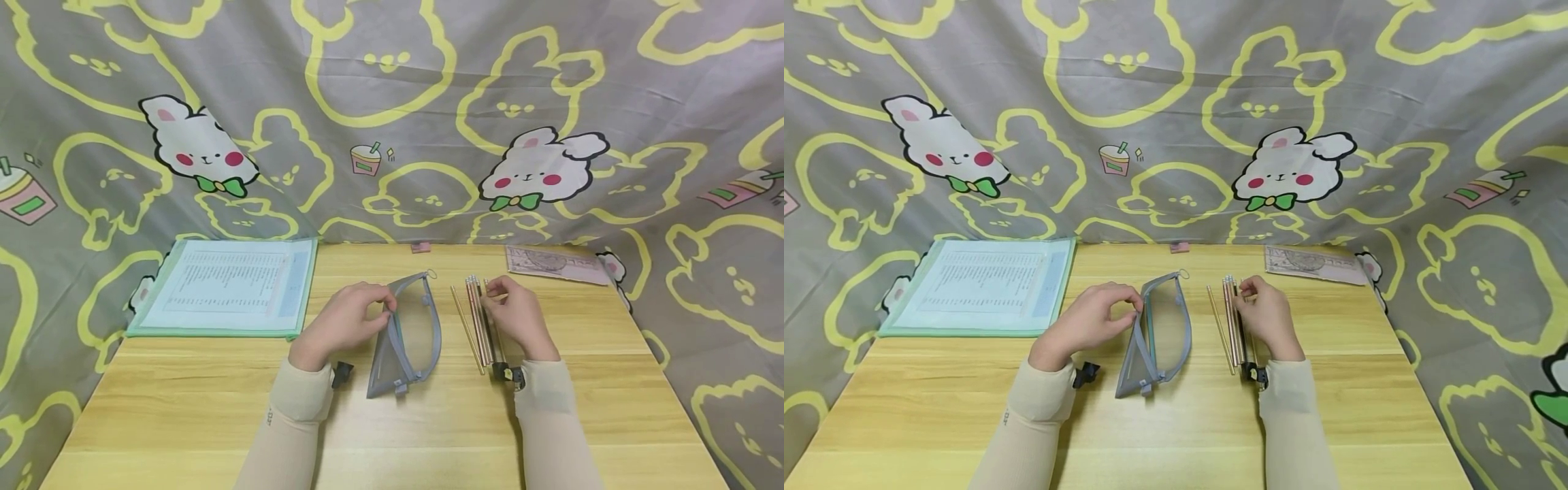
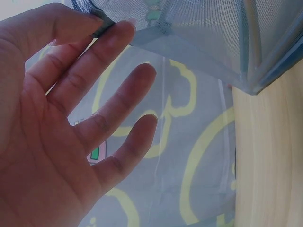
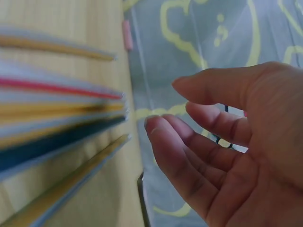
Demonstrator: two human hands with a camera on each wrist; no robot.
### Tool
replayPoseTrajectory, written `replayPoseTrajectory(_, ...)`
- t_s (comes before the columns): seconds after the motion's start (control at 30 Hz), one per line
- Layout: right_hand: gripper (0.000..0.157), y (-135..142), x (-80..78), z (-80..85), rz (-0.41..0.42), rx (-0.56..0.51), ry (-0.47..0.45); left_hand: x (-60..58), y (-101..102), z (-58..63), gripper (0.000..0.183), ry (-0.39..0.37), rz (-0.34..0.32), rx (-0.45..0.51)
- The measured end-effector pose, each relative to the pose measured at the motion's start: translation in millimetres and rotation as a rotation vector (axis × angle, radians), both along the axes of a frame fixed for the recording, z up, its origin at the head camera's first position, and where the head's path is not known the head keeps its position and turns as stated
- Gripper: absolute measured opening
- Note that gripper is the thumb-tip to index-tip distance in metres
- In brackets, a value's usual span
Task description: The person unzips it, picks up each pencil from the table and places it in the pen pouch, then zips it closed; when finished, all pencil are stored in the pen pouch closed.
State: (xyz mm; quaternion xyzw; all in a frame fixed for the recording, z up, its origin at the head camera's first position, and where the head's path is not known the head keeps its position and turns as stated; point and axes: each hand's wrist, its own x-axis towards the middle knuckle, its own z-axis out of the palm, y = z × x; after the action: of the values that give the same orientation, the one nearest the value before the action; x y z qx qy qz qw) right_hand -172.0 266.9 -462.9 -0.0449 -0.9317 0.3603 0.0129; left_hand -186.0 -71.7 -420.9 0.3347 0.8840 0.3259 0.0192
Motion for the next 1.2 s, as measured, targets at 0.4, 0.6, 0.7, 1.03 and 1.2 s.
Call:
replayPoseTrajectory(0.4,0.042,7,-2.3,-16.8,-0.044,0.053,-0.046,0.7,-1,-1.2,0.010,-0.011,0.002,0.000)
replayPoseTrajectory(0.6,0.043,10,-4.1,-24.4,-0.051,0.093,-0.036,0.7,-1,-1.5,0.010,-0.004,0.003,0.001)
replayPoseTrajectory(0.7,0.042,11,-5.2,-26.9,-0.053,0.109,-0.033,0.3,-1,-1.3,0.011,-0.002,0.005,0.003)
replayPoseTrajectory(1.03,0.037,11,-6.0,-29.1,-0.049,0.129,-0.053,0.8,-1,-1.7,0.011,-0.011,0.007,0.004)
replayPoseTrajectory(1.2,0.029,10,-6.2,-28.8,-0.051,0.148,-0.064,0.5,-1,-1.2,0.012,-0.004,0.008,0.000)
